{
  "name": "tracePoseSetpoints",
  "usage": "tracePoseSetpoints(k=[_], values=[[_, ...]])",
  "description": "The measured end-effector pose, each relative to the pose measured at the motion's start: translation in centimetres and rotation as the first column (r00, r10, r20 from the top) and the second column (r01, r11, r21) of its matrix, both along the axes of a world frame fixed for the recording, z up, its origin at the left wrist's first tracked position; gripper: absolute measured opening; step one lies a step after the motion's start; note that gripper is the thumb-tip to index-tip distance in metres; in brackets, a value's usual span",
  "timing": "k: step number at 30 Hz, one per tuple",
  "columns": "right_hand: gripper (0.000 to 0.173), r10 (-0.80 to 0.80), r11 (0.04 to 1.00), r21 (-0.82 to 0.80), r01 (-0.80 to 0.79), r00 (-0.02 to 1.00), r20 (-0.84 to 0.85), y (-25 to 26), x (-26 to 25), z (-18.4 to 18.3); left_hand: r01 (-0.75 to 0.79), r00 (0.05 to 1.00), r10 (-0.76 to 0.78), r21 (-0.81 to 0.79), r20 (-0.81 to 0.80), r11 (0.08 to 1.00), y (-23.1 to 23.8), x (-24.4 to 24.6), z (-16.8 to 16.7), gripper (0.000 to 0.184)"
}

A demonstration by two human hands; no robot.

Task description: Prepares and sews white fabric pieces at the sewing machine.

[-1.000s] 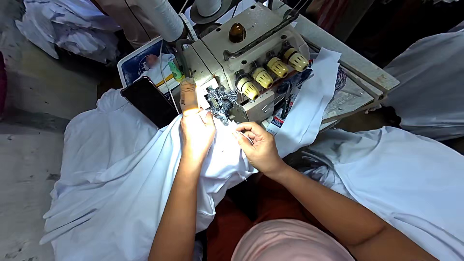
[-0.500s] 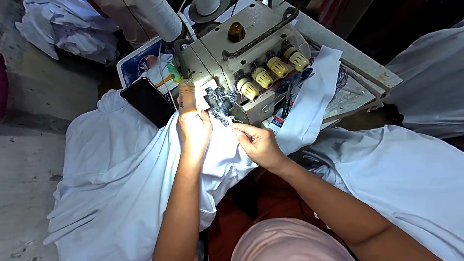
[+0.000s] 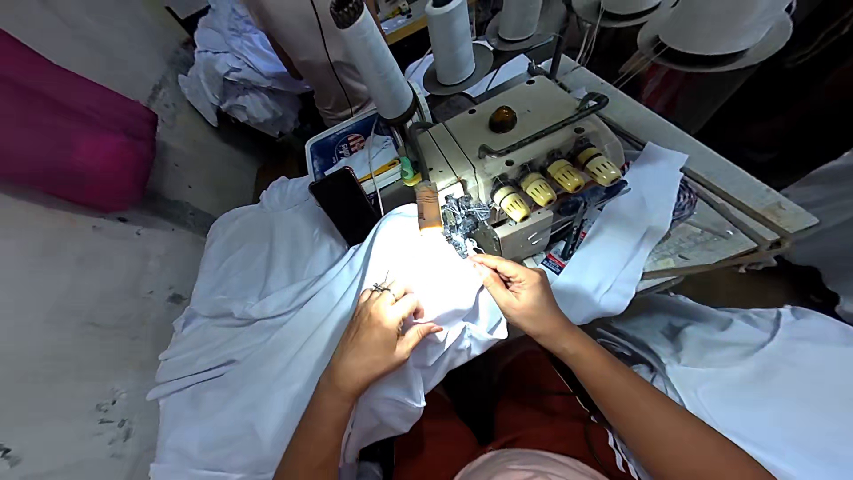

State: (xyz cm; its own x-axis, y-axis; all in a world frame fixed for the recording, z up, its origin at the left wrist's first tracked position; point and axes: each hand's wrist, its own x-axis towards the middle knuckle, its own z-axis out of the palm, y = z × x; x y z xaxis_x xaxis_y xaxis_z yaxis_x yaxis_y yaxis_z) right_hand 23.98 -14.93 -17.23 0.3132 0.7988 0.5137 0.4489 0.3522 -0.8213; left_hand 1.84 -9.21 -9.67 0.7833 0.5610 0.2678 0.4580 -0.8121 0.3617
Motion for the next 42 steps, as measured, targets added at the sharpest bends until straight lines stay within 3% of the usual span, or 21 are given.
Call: tracePoseSetpoints(k=[2, 4, 5, 7, 9, 12, 15, 17, 20, 22, 26, 31, 34, 37, 39, 41, 42], values=[[0.025, -0.067, 0.997, 0.04, 0.065, 0.996, 0.063, -0.1, 0.0, 0.0, 0.086, 0.994, -0.073, -0.16, 0.085, 0.983, -0.3, -0.3, 1.9, 0.027], [0.022, -0.179, 0.969, 0.197, 0.151, 0.974, 0.138, -0.1, 0.0, 0.0, 0.19, 0.97, -0.111, -0.385, 0.217, 0.903, -0.6, -0.5, 4.6, 0.021], [0.02, -0.186, 0.956, 0.261, 0.137, 0.967, 0.174, 0.0, 0.1, 0.1, 0.272, 0.953, -0.155, -0.511, 0.259, 0.816, -0.7, -0.6, 6.2, 0.015], [0.016, -0.115, 0.948, 0.316, 0.032, 0.962, 0.249, 0.4, -0.1, 0.3, 0.367, 0.929, -0.225, -0.654, 0.294, 0.661, -1.1, -0.3, 9.0, 0.027], [0.015, 0.0, 0.937, 0.333, -0.108, 0.951, 0.309, 0.7, -0.3, 1.0, 0.372, 0.927, -0.297, -0.655, 0.228, 0.658, -1.7, 0.4, 10.9, 0.038], [0.018, 0.197, 0.904, 0.262, -0.338, 0.873, 0.445, -0.5, 0.4, 3.1, 0.277, 0.933, -0.344, -0.394, -0.11, 0.877, -2.2, 1.7, 12.3, 0.044], [0.022, 0.227, 0.922, 0.097, -0.376, 0.724, 0.651, -4.7, 2.0, 5.1, 0.159, 0.866, -0.214, -0.157, -0.452, 0.975, -3.6, 4.0, 9.9, 0.022], [0.02, 0.196, 0.954, 0.002, -0.299, 0.632, 0.75, -7.4, 3.0, 5.4, 0.216, 0.864, -0.189, 0.005, -0.467, 0.976, -4.8, 5.1, 5.7, 0.014], [0.026, 0.154, 0.976, -0.042, -0.212, 0.546, 0.823, -9.7, 4.2, 4.9, 0.319, 0.936, -0.201, 0.455, -0.289, 0.831, -5.4, 5.6, 0.0, 0.011], [0.029, 0.133, 0.981, -0.03, -0.194, 0.544, 0.829, -10.5, 4.6, 5.0, 0.29, 0.955, -0.2, 0.541, -0.22, 0.789, -5.8, 5.2, -1.0, 0.015], [0.027, 0.184, 0.956, 0.005, -0.294, 0.612, 0.769, -10.1, 4.4, 5.5, 0.255, 0.966, -0.192, 0.485, -0.175, 0.837, -6.9, 3.3, 0.7, 0.031], [0.034, 0.181, 0.937, 0.068, -0.343, 0.643, 0.744, -8.9, 2.3, 4.7, 0.217, 0.973, -0.153, 0.456, -0.173, 0.863, -6.5, 1.3, 2.3, 0.027], [0.025, 0.184, 0.914, 0.134, -0.382, 0.686, 0.704, -8.7, 1.8, 4.7, 0.194, 0.974, -0.132, 0.382, -0.184, 0.904, -6.8, 0.7, 2.8, 0.036], [0.022, 0.313, 0.858, 0.239, -0.455, 0.831, 0.46, -8.5, 1.8, 5.8, 0.289, 0.949, -0.252, 0.2, -0.189, 0.936, -8.5, 0.2, 5.6, 0.041], [0.024, 0.34, 0.873, 0.284, -0.395, 0.913, 0.226, -7.4, 1.0, 5.3, 0.336, 0.927, -0.309, 0.101, -0.214, 0.937, -9.6, 0.2, 7.8, 0.039], [0.021, 0.297, 0.93, 0.229, -0.288, 0.955, -0.007, -5.5, -0.5, 3.6, 0.341, 0.907, -0.324, 0.017, -0.268, 0.94, -9.6, 0.3, 9.4, 0.036], [0.021, 0.273, 0.959, 0.104, -0.263, 0.958, -0.092, -4.7, -1.4, 2.8, 0.347, 0.9, -0.335, -0.007, -0.278, 0.938, -9.3, 0.5, 9.9, 0.034]])
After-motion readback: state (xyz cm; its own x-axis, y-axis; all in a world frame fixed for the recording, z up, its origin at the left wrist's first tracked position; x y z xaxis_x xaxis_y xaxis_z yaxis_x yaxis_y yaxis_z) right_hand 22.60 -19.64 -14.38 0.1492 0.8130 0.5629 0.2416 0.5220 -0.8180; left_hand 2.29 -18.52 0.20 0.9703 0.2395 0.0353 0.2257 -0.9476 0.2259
